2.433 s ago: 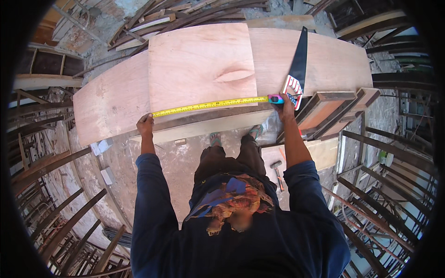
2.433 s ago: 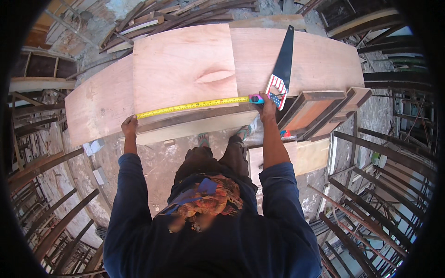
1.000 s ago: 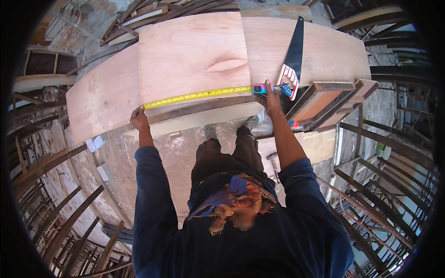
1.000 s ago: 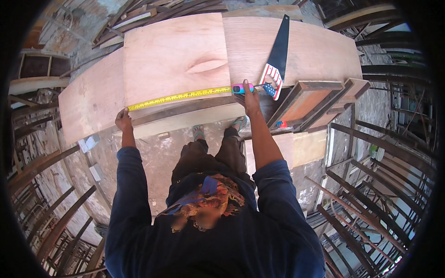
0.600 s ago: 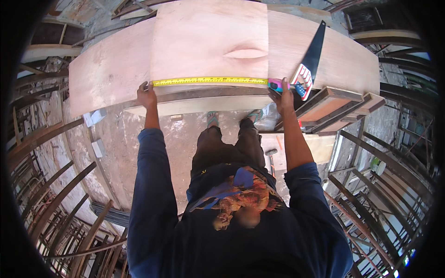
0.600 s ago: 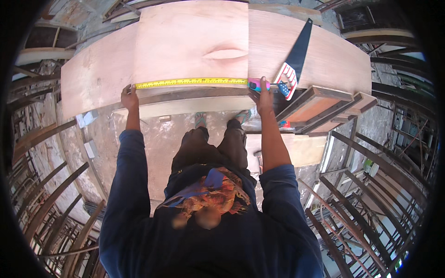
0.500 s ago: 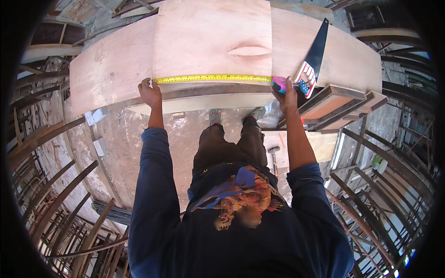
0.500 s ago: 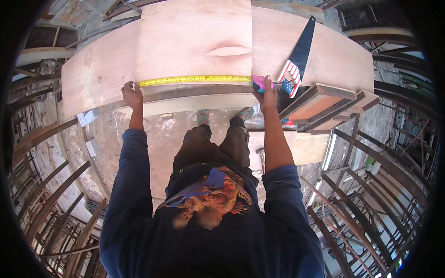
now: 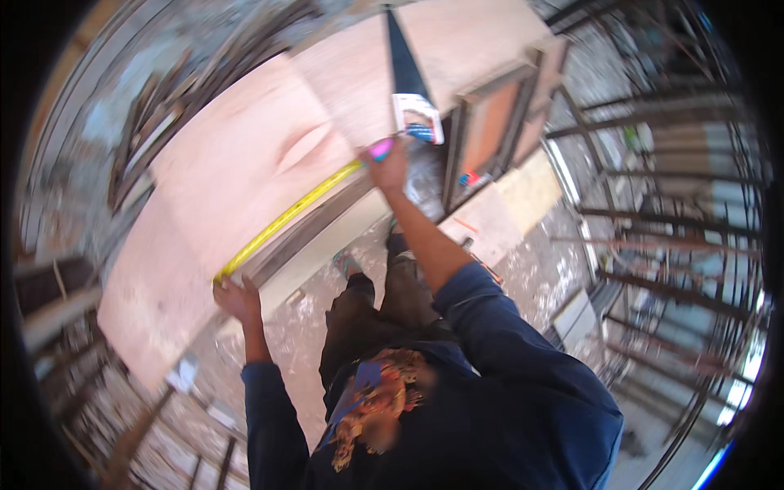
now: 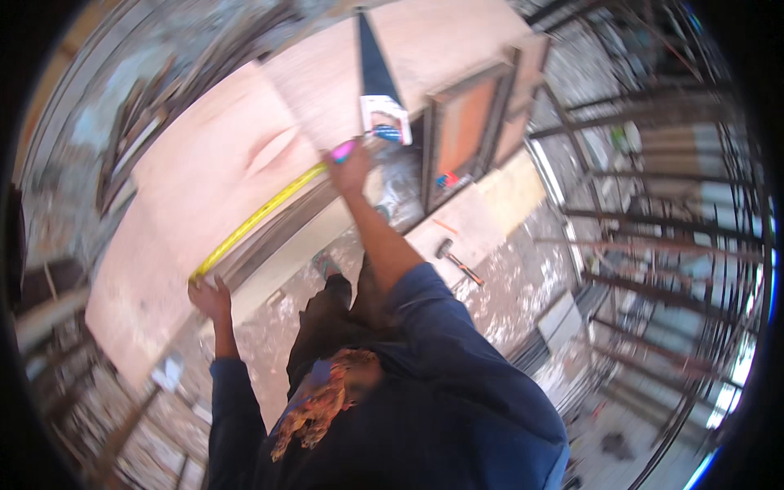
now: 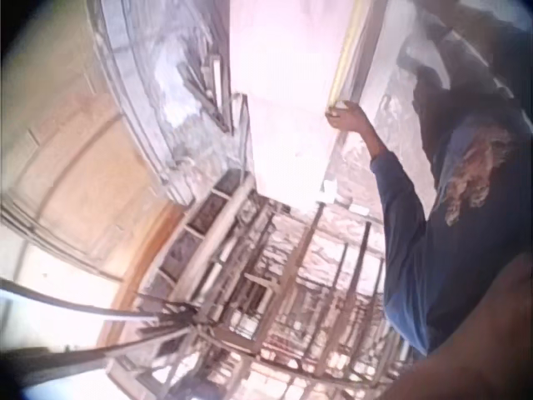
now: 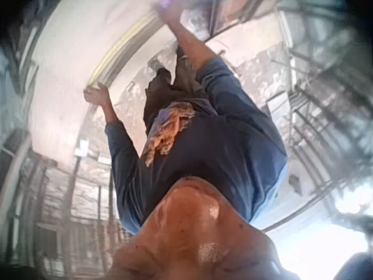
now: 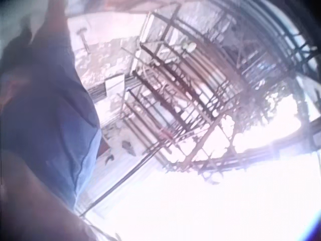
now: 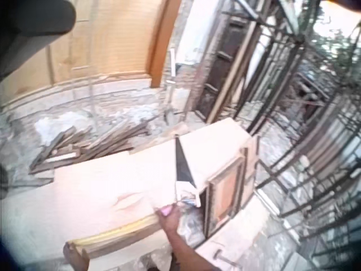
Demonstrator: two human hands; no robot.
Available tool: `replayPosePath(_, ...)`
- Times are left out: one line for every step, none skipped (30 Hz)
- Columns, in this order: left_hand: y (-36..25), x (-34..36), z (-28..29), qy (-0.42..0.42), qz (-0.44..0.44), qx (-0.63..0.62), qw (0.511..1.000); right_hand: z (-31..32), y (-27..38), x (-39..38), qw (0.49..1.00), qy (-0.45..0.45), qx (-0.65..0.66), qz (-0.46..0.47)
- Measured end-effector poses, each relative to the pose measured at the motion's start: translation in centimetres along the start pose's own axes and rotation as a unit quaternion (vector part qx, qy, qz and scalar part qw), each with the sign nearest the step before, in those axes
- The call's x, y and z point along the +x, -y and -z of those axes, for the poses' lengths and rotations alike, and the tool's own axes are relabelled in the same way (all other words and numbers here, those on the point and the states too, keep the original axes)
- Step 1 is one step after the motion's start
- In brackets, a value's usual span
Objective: The person saws a piece of plywood on a workbench, moves a large wooden structure, and uses a tape measure and pencil to mark another piece of wood using a saw as a straight edge.
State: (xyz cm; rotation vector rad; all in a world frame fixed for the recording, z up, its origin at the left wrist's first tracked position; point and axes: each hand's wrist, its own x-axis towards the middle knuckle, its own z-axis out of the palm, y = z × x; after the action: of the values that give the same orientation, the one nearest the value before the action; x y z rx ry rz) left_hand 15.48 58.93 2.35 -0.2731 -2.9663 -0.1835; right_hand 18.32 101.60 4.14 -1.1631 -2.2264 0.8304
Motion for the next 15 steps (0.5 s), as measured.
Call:
replayPosePath(-1.9,-0.4,0.5,0.047,0.006,-0.002,0.999,0.0,-0.5,-0.1,0.999,0.011,0.045,-0.019)
replayPosePath(-0.9,-1.2,0.0,0.064,0.020,0.023,0.997,-0.1,1.9,-0.4,0.998,0.045,0.027,-0.046)
replayPosePath(-1.9,-1.0,0.2,0.061,0.005,0.019,0.998,0.3,3.0,-0.5,0.996,0.064,-0.003,-0.069)
replayPosePath(-3.8,-1.3,0.8,0.096,0.011,0.052,0.994,0.7,2.9,-0.4,0.996,0.062,-0.014,-0.068)
replayPosePath(-5.7,-1.7,1.4,0.129,0.019,0.086,0.988,1.1,2.7,-0.2,0.996,0.063,-0.024,-0.066)
replayPosePath(-6.5,-1.8,1.7,0.157,0.010,0.102,0.982,1.3,3.6,-0.5,0.995,0.057,-0.022,-0.076)
replayPosePath(-7.5,-1.9,1.8,0.158,0.000,0.105,0.982,1.4,4.5,-0.5,0.991,0.089,-0.025,-0.096)
replayPosePath(-8.3,-1.7,2.1,0.161,-0.014,0.075,0.984,1.4,5.5,-0.6,0.986,0.125,-0.024,-0.111)
replayPosePath(-9.3,-1.4,2.2,0.164,-0.030,0.045,0.985,1.3,5.0,-0.7,0.986,0.122,-0.019,-0.117)
replayPosePath(-10.5,-1.5,1.4,0.157,-0.084,0.047,0.983,1.4,4.3,-0.6,0.987,0.105,-0.048,-0.112)
replayPosePath(-11.3,-1.4,0.3,0.146,-0.132,0.055,0.979,1.2,4.1,-0.4,0.988,0.093,-0.070,-0.104)
replayPosePath(-11.6,-1.0,-0.3,0.149,-0.157,0.025,0.976,1.2,4.9,-0.2,0.980,0.140,-0.070,-0.119)
replayPosePath(-12.8,-0.7,-0.6,0.154,-0.187,-0.011,0.970,1.3,4.7,-0.3,0.981,0.145,-0.067,-0.111)
replayPosePath(-14.2,-0.4,-0.4,0.152,-0.208,-0.039,0.966,1.4,4.3,-0.3,0.980,0.156,-0.068,-0.105)
replayPosePath(-15.4,0.0,-0.2,0.150,-0.227,-0.069,0.960,1.6,4.5,-0.3,0.978,0.169,-0.068,-0.102)
